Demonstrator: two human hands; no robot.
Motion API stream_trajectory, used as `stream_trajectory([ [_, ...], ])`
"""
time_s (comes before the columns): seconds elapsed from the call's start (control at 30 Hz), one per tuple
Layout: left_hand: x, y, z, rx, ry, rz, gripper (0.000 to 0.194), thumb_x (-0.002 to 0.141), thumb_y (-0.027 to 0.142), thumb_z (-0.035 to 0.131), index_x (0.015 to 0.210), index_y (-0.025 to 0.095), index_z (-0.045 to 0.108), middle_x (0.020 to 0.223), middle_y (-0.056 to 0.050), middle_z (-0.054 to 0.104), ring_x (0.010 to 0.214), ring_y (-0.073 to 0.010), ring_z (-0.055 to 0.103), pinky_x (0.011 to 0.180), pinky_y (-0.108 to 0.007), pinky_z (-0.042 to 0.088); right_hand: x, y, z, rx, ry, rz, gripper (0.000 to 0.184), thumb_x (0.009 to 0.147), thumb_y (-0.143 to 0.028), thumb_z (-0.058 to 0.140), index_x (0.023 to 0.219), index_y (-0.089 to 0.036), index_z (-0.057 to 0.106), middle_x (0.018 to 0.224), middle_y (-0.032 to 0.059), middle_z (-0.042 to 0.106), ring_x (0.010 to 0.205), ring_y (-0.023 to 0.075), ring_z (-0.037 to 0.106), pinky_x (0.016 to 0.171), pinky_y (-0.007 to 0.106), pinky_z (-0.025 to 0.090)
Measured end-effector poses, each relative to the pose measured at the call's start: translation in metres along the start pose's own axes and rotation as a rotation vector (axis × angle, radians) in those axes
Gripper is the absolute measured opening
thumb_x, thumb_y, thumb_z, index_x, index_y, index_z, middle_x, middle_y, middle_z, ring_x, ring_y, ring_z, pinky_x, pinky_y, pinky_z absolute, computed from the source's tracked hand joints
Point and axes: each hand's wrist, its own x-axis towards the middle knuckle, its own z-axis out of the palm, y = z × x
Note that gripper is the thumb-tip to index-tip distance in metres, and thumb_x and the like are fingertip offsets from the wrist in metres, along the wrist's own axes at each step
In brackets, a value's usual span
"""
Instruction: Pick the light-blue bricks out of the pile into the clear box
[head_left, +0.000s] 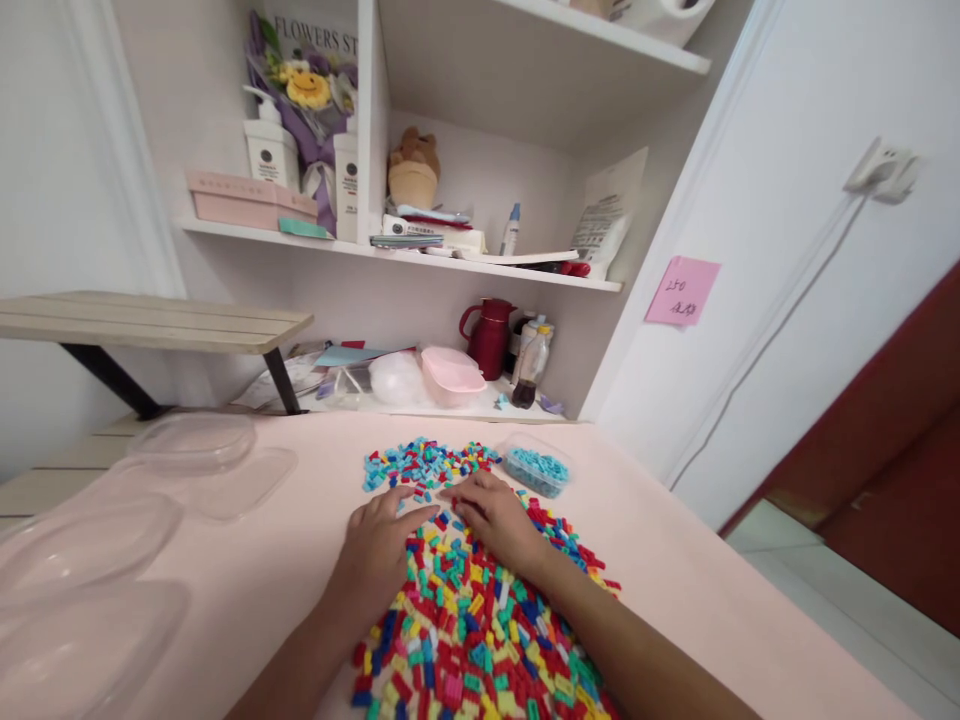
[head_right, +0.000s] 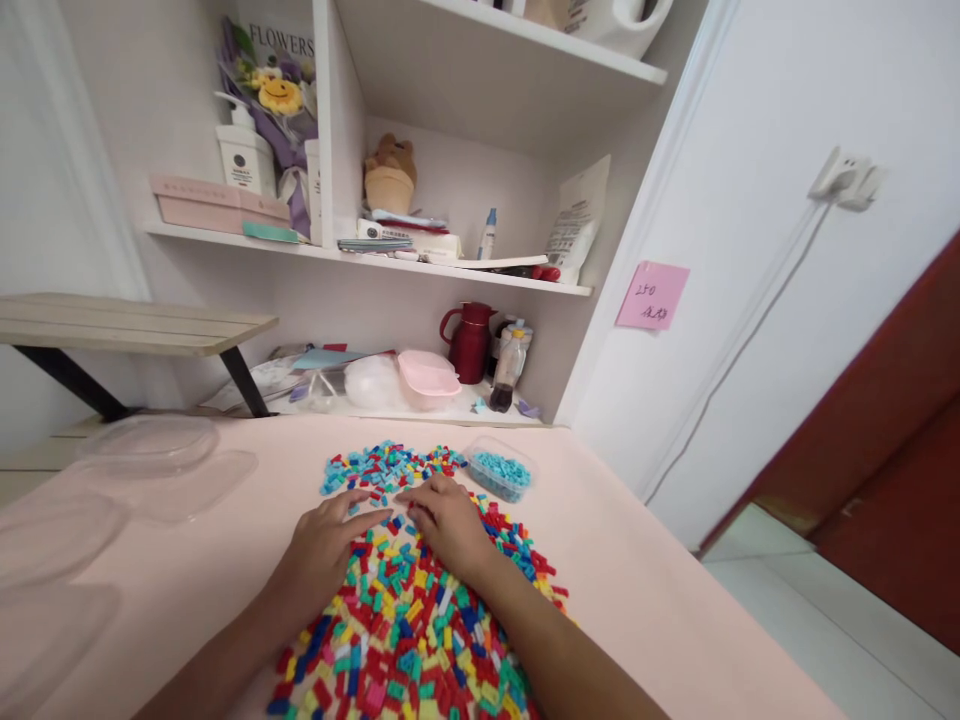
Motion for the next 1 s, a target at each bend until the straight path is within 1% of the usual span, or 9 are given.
stream_trajectory([
  [0.1, -0.001, 0.001, 0.000, -0.020, -0.056, 0.074, 0.072, 0.071, -0.004, 0.042, 0.124, 0.041, 0.060, 0.143, -0.003, 0.046, 0.132, -0.0249, 0.041, 0.104, -0.046, 0.033, 0.000, 0.002, 0.002, -0.068, -0.022, -0.031, 0.028, 0.091, -0.023, 0.056, 0.115, -0.032, 0.067, 0.098, 0.0049, 0.062, 0.093, 0.0200, 0.057, 0.084, 0.034, 0.044],
  [0.2, -0.002, 0.001, 0.001, -0.042, -0.052, 0.088, 0.067, 0.071, -0.002, 0.043, 0.121, 0.038, 0.063, 0.141, -0.005, 0.049, 0.131, -0.0254, 0.042, 0.104, -0.046, 0.033, 0.000, 0.003, 0.002, -0.079, -0.040, -0.045, 0.022, 0.091, -0.025, 0.057, 0.107, -0.031, 0.071, 0.097, 0.0048, 0.063, 0.094, 0.0201, 0.057, 0.085, 0.034, 0.043],
  [0.43, -0.001, 0.001, 0.002, -0.116, 0.012, 0.039, 0.058, 0.074, -0.001, 0.041, 0.112, 0.032, 0.069, 0.133, -0.005, 0.056, 0.126, -0.0235, 0.048, 0.103, -0.045, 0.036, 0.003, 0.003, -0.003, 0.063, -0.055, 0.015, 0.018, 0.082, -0.012, 0.063, 0.093, -0.025, 0.069, 0.094, 0.0026, 0.064, 0.092, 0.0186, 0.058, 0.086, 0.033, 0.042],
  [0.53, 0.000, 0.002, -0.001, -0.174, 0.072, 0.030, 0.052, 0.075, 0.000, 0.040, 0.102, 0.029, 0.073, 0.126, -0.005, 0.060, 0.119, -0.0219, 0.054, 0.101, -0.040, 0.041, 0.003, 0.004, -0.003, 0.097, -0.045, 0.064, 0.015, 0.077, -0.010, 0.064, 0.086, -0.022, 0.066, 0.090, 0.0021, 0.064, 0.088, 0.0181, 0.058, 0.080, 0.030, 0.043],
  [0.63, 0.001, 0.000, -0.005, -0.270, 0.189, -0.038, 0.047, 0.077, 0.002, 0.037, 0.095, 0.024, 0.074, 0.115, -0.004, 0.064, 0.109, -0.0182, 0.060, 0.096, -0.033, 0.046, 0.003, 0.003, -0.003, 0.118, -0.035, 0.098, 0.013, 0.076, -0.010, 0.065, 0.083, -0.021, 0.065, 0.087, 0.0017, 0.062, 0.084, 0.0175, 0.057, 0.076, 0.028, 0.043],
  [0.77, 0.003, -0.006, -0.006, -0.326, 0.296, -0.180, 0.051, 0.079, 0.002, 0.031, 0.104, 0.021, 0.071, 0.113, -0.005, 0.064, 0.108, -0.0162, 0.061, 0.096, -0.031, 0.049, 0.002, 0.001, -0.003, 0.174, -0.020, 0.116, 0.007, 0.078, -0.015, 0.065, 0.082, -0.021, 0.065, 0.086, 0.0017, 0.062, 0.080, 0.0166, 0.056, 0.073, 0.027, 0.043],
  [0.87, 0.005, -0.009, -0.002, -0.275, 0.265, -0.184, 0.056, 0.079, 0.001, 0.031, 0.120, 0.020, 0.064, 0.127, -0.006, 0.060, 0.119, -0.0163, 0.056, 0.103, -0.033, 0.044, 0.001, 0.000, -0.002, 0.253, -0.002, 0.138, 0.003, 0.080, -0.019, 0.065, 0.082, -0.021, 0.065, 0.087, 0.0018, 0.062, 0.079, 0.0160, 0.057, 0.072, 0.027, 0.044],
  [0.93, 0.005, -0.008, 0.001, -0.196, 0.195, -0.133, 0.060, 0.077, 0.000, 0.034, 0.126, 0.022, 0.060, 0.137, -0.006, 0.056, 0.128, -0.0184, 0.049, 0.106, -0.038, 0.039, 0.001, -0.002, -0.003, 0.315, 0.008, 0.148, 0.003, 0.080, -0.018, 0.064, 0.082, -0.021, 0.065, 0.089, 0.0020, 0.062, 0.080, 0.0160, 0.057, 0.073, 0.027, 0.045],
  [1.0, 0.004, -0.006, 0.003, -0.120, 0.104, -0.059, 0.063, 0.074, -0.001, 0.037, 0.127, 0.026, 0.060, 0.140, -0.004, 0.055, 0.131, -0.0214, 0.047, 0.105, -0.044, 0.038, 0.002, -0.005, -0.006, 0.353, 0.013, 0.141, 0.006, 0.080, -0.016, 0.063, 0.082, -0.021, 0.066, 0.090, 0.0025, 0.063, 0.084, 0.0168, 0.058, 0.077, 0.028, 0.045],
])
